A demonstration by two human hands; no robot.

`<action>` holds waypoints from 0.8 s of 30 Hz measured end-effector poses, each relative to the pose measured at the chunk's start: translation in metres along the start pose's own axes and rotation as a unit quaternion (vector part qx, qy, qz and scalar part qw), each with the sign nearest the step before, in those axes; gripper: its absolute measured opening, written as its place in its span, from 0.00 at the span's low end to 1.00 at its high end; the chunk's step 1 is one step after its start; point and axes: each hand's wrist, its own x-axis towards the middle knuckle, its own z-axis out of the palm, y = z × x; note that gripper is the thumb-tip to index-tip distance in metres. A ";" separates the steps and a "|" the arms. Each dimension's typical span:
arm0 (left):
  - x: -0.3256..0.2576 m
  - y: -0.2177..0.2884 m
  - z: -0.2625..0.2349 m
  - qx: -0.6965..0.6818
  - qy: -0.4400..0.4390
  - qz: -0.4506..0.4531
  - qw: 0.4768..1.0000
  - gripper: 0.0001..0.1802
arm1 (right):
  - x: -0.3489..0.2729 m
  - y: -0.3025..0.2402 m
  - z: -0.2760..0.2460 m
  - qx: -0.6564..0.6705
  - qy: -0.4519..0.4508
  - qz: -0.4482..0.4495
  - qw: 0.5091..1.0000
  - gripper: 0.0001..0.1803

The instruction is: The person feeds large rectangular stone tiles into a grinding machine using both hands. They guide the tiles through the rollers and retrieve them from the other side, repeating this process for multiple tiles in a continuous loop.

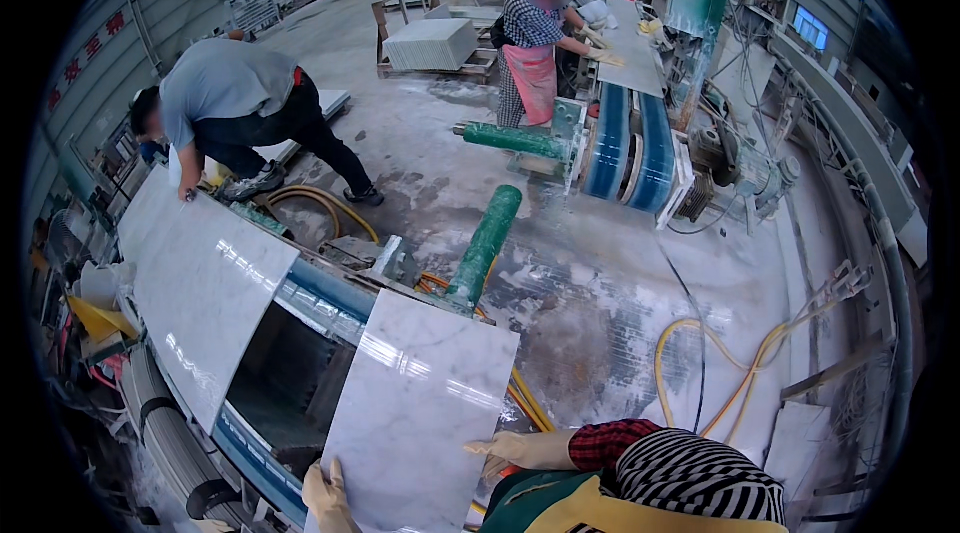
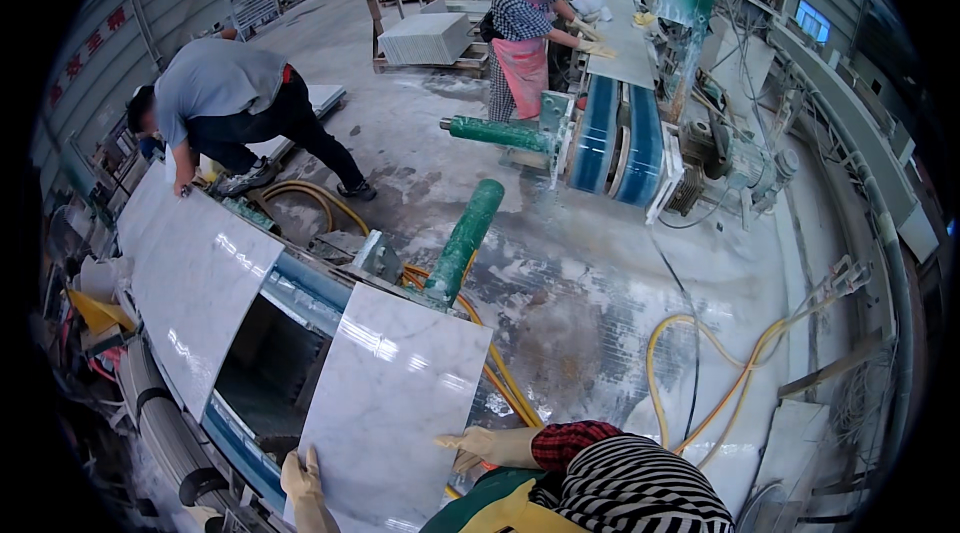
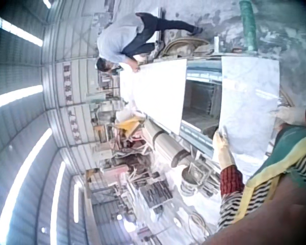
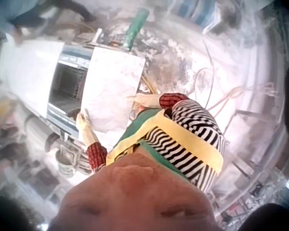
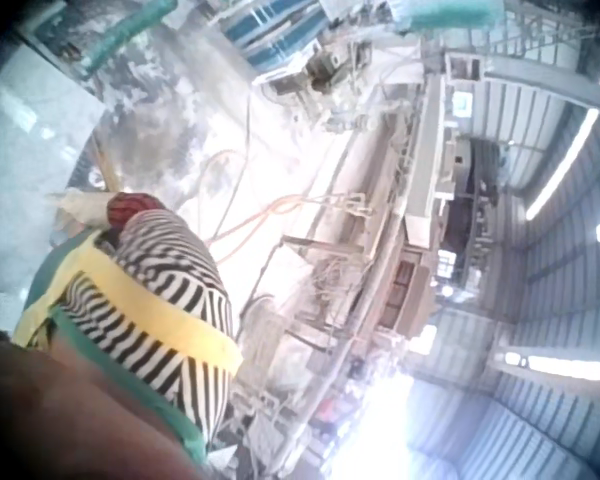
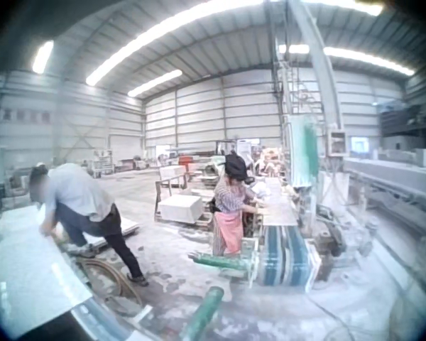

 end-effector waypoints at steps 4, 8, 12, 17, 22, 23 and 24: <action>0.001 0.011 -0.027 0.049 -0.076 -0.074 0.993 0.26 | -0.009 -0.022 0.018 -0.015 0.018 0.050 0.998 0.38; 0.007 0.024 -0.037 0.010 -0.124 -0.105 0.987 0.29 | -0.012 -0.020 0.013 -0.022 0.016 0.040 0.999 0.42; 0.013 0.016 -0.036 -0.026 -0.145 -0.105 0.984 0.31 | 0.010 -0.004 0.011 0.020 0.043 0.088 0.995 0.36; -0.017 0.011 -0.047 0.007 -0.095 -0.044 0.994 0.35 | 0.003 -0.003 0.004 0.011 0.024 0.121 0.992 0.32; -0.033 0.011 -0.071 -0.115 -0.117 -0.032 0.986 0.39 | 0.051 0.029 -0.037 -0.099 -0.005 0.051 0.994 0.26; -0.039 0.052 -0.086 -0.038 -0.080 -0.036 0.995 0.37 | 0.047 0.022 -0.040 -0.140 0.000 0.038 0.989 0.24; -0.038 0.063 -0.092 -0.044 -0.063 -0.035 0.996 0.36 | 0.029 -0.004 -0.033 -0.185 -0.005 0.023 0.982 0.23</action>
